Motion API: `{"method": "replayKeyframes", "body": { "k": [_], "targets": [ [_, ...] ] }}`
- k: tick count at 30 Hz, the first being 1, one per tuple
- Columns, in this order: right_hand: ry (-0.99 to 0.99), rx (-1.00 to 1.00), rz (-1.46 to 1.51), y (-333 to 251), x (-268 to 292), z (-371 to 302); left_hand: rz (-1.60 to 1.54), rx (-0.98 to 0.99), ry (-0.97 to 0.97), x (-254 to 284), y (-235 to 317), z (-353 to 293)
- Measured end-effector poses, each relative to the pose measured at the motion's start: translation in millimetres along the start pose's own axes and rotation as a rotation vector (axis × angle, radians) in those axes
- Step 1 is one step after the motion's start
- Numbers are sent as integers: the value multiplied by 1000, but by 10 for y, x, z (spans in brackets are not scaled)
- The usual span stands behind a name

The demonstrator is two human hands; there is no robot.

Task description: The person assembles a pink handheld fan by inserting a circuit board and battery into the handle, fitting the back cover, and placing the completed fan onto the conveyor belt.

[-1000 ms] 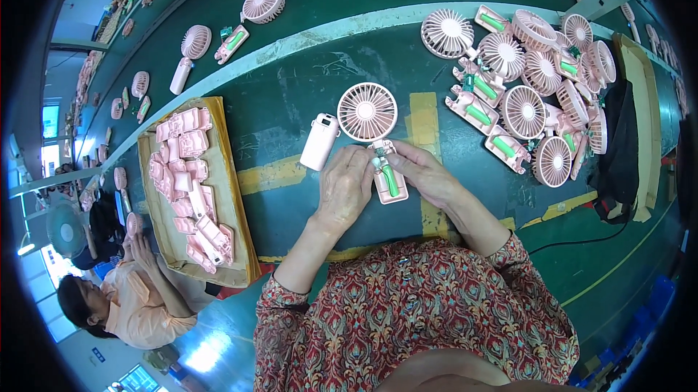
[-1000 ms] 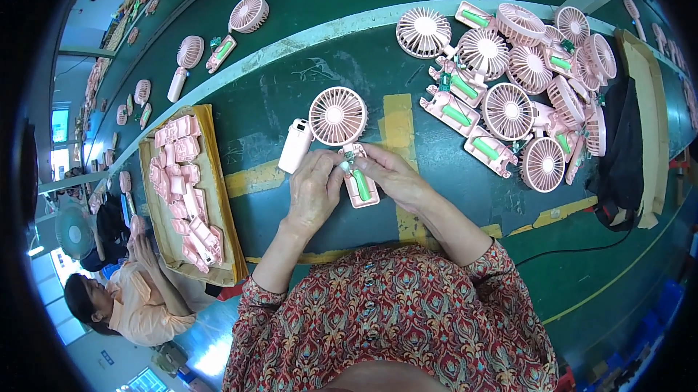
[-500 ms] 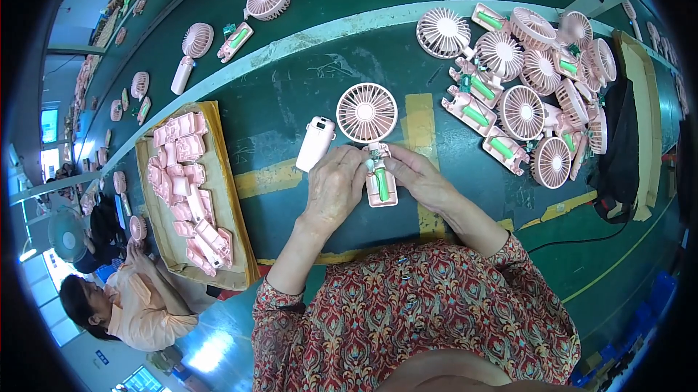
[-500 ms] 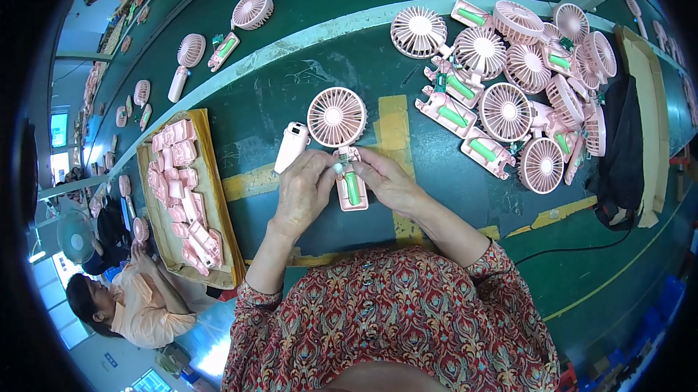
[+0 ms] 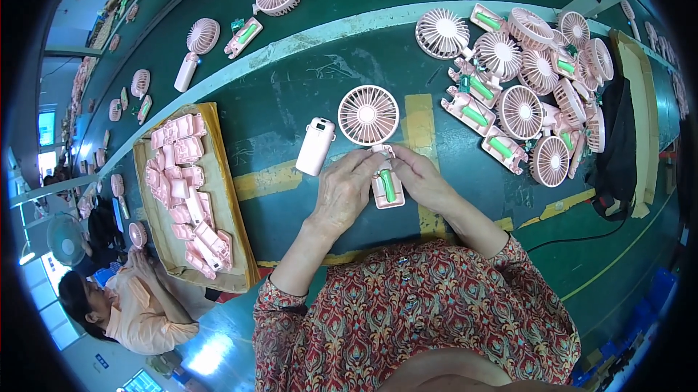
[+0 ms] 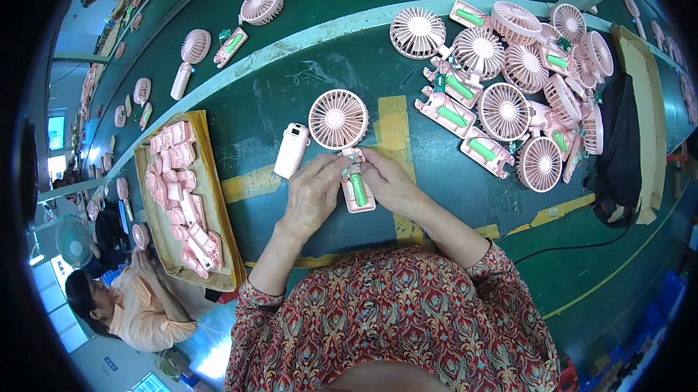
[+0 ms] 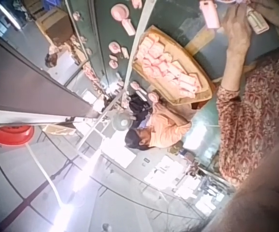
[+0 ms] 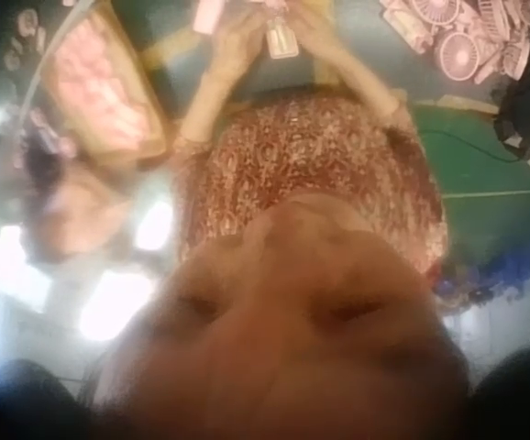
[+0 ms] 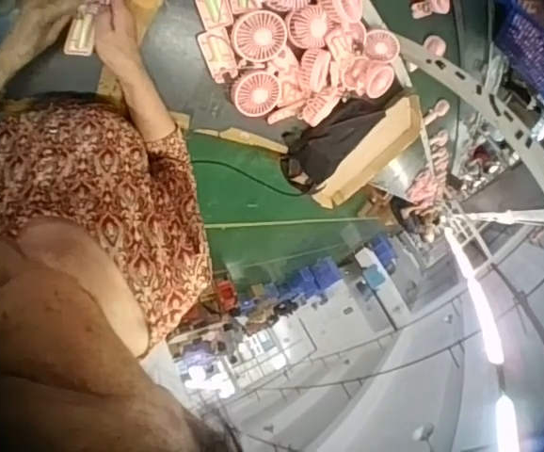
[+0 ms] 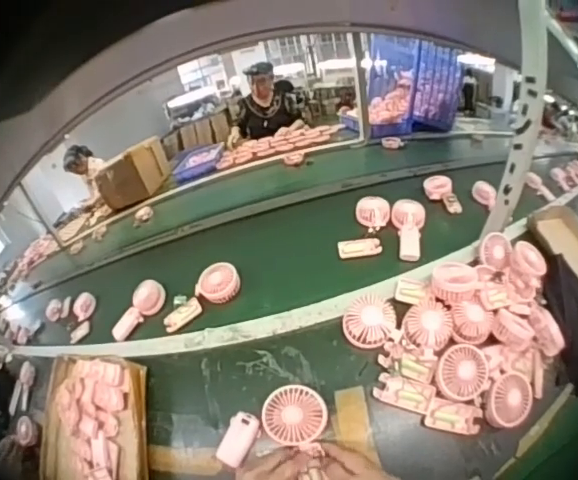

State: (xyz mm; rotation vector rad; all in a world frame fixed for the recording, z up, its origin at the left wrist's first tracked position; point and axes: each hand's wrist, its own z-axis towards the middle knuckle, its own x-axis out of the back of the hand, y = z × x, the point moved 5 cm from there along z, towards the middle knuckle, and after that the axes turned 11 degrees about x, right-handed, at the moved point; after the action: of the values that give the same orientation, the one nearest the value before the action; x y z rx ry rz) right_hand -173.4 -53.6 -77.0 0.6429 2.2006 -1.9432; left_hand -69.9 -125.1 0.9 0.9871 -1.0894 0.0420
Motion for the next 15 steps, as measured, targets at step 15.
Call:
{"method": "replayKeyframes", "body": {
  "k": [15],
  "targets": [
    [-106, -92, 33, -161, -42, -45, -23, 2, -56, 39, -7, 20]
  ]
}}
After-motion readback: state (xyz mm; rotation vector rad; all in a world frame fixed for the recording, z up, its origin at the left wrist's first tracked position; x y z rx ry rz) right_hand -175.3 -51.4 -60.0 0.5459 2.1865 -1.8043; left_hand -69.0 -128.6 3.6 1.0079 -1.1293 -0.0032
